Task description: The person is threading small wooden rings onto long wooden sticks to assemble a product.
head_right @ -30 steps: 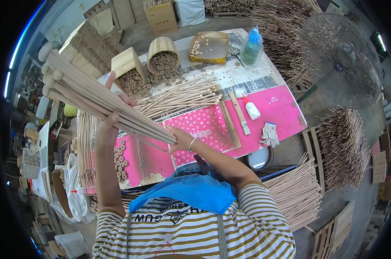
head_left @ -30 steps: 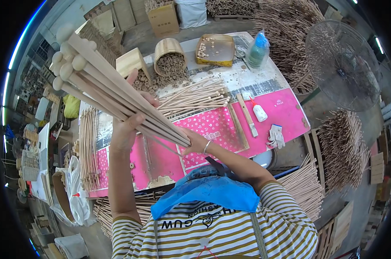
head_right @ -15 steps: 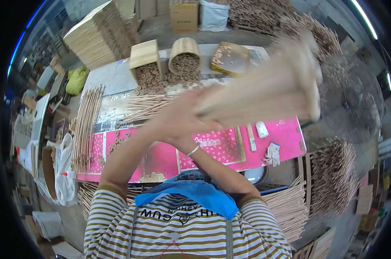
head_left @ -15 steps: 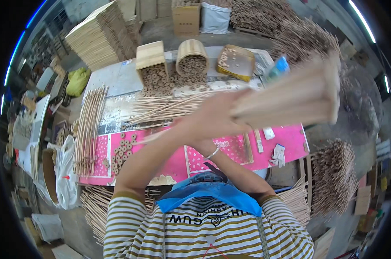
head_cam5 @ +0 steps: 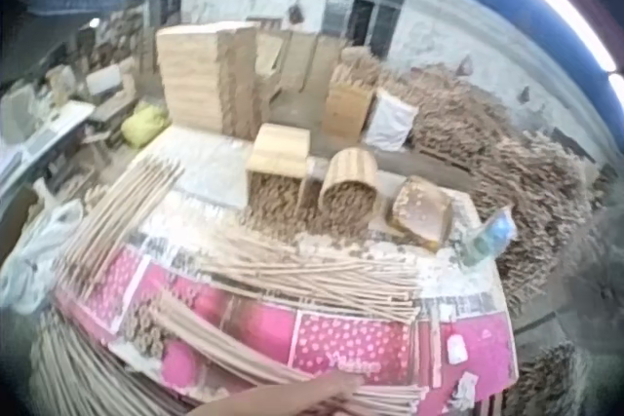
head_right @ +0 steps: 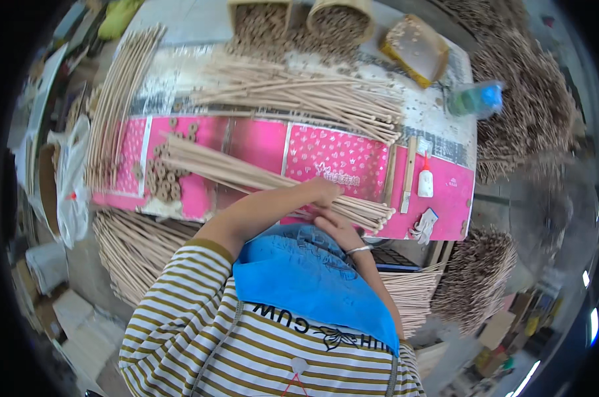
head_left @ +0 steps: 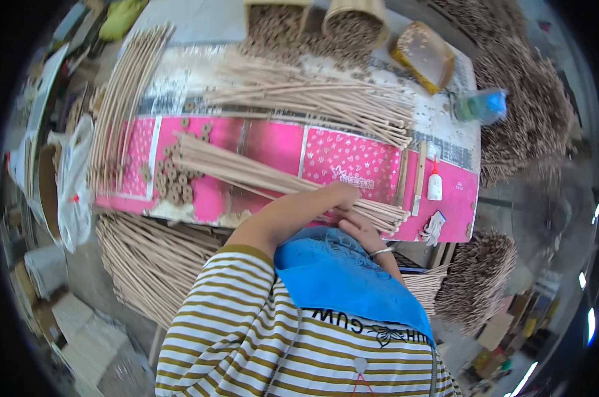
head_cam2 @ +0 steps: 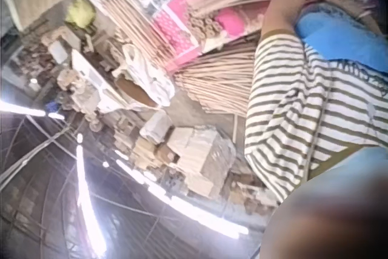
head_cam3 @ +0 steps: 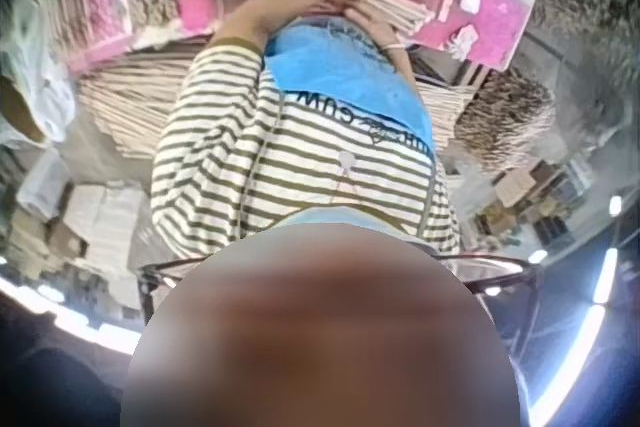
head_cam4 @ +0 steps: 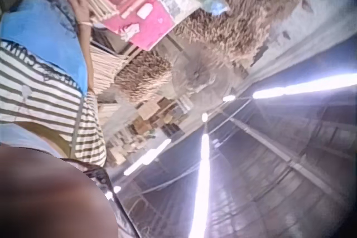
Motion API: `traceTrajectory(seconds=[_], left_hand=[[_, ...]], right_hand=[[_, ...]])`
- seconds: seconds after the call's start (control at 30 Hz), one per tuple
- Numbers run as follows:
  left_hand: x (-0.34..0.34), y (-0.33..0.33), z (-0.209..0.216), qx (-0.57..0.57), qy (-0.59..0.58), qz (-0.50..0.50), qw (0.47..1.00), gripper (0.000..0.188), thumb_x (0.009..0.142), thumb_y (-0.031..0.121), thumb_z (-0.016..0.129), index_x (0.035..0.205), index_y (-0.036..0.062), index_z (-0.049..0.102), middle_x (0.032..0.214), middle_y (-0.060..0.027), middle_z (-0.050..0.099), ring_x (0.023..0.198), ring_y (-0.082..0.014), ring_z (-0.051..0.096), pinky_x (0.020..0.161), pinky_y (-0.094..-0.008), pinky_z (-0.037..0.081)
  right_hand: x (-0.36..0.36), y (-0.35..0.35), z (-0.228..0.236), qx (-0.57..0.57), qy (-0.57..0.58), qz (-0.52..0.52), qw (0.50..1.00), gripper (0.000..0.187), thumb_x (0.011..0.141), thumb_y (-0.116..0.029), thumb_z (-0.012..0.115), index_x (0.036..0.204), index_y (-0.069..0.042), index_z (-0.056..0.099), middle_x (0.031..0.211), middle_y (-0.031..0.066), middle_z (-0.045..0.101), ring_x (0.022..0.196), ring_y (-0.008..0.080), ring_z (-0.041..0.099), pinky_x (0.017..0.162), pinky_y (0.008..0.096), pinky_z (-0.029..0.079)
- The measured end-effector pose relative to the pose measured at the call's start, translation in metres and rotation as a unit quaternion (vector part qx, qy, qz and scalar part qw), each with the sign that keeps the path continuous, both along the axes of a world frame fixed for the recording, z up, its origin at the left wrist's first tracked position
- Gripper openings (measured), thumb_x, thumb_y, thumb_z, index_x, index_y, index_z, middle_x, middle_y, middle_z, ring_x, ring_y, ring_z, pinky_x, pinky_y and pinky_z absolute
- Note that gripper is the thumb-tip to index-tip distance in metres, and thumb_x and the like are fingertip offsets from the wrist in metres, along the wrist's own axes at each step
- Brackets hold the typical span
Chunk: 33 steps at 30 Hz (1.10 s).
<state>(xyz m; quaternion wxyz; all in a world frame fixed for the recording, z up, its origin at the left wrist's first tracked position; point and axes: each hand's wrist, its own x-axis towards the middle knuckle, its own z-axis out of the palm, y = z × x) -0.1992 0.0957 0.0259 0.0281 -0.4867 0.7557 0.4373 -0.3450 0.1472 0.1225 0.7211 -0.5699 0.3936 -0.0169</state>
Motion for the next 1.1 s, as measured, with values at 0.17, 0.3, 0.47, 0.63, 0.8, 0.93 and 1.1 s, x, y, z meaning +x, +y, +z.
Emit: traceTrajectory(seconds=[0.17,0.3,0.47,0.63,0.8,0.93,1.1], left_hand=[[0.009,0.025,-0.037,-0.060,0.002,0.058,0.997,0.068,0.063,0.024,0.081,0.124,0.0124,0.055,0.106,-0.0143,0.064,0.098,-0.0319,0.065,0.078,-0.0445,0.053],[0.019,0.041,-0.024,-0.111,0.029,0.061,0.991,0.067,0.072,0.021,0.073,0.132,0.0112,0.047,0.126,-0.0136,0.052,0.117,-0.0281,0.052,0.096,-0.0431,0.044],[0.069,0.073,0.021,-0.286,0.152,0.290,0.901,0.036,0.077,0.009,0.058,0.113,0.0055,0.060,0.108,-0.0108,0.061,0.106,-0.0292,0.056,0.094,-0.0406,0.043],[0.111,0.132,0.015,-0.206,0.078,0.330,0.918,0.023,0.075,0.007,0.056,0.097,0.0065,0.064,0.090,-0.0099,0.061,0.089,-0.0283,0.059,0.079,-0.0386,0.049],[0.119,0.159,-0.002,-0.189,0.056,0.360,0.912,0.020,0.077,0.008,0.056,0.095,0.0075,0.064,0.088,-0.0112,0.062,0.088,-0.0302,0.060,0.079,-0.0386,0.050],[0.116,0.166,0.007,-0.147,0.060,0.389,0.907,0.017,0.082,0.011,0.055,0.096,0.0075,0.064,0.090,-0.0122,0.064,0.087,-0.0319,0.062,0.076,-0.0407,0.051],[0.118,0.181,-0.005,-0.137,0.078,0.430,0.889,0.018,0.086,0.013,0.052,0.099,0.0063,0.064,0.094,-0.0144,0.065,0.089,-0.0332,0.063,0.075,-0.0430,0.051]], right_hand=[[-0.020,-0.043,-0.017,-0.296,0.156,-0.078,0.939,0.032,0.085,-0.008,0.066,0.115,0.000,0.059,0.105,0.0090,0.062,0.096,0.0186,0.058,0.088,0.0313,0.046],[-0.004,-0.089,-0.055,-0.454,0.128,0.094,0.877,0.062,0.072,-0.010,0.069,0.129,0.001,0.047,0.124,0.0211,0.053,0.115,0.0360,0.052,0.099,0.0417,0.041],[0.026,-0.075,-0.081,-0.416,0.167,0.210,0.869,0.094,0.061,-0.031,0.082,0.139,-0.004,0.039,0.137,0.0161,0.046,0.127,0.0349,0.042,0.106,0.0477,0.032],[0.058,-0.076,-0.087,-0.371,0.290,0.233,0.851,0.079,0.057,-0.037,0.084,0.124,-0.012,0.051,0.118,0.0091,0.052,0.116,0.0304,0.046,0.096,0.0494,0.037],[0.043,-0.098,-0.126,-0.356,0.172,0.281,0.874,0.049,0.064,-0.035,0.078,0.100,-0.006,0.062,0.092,0.0155,0.061,0.090,0.0338,0.058,0.081,0.0415,0.047],[0.038,-0.100,-0.117,-0.353,0.145,0.265,0.886,0.034,0.070,-0.030,0.072,0.093,-0.007,0.061,0.082,0.0132,0.061,0.081,0.0332,0.061,0.072,0.0428,0.048],[0.046,-0.099,-0.080,-0.358,0.181,0.273,0.875,0.031,0.070,-0.023,0.068,0.098,-0.012,0.063,0.087,0.0136,0.064,0.083,0.0337,0.063,0.072,0.0445,0.050]])
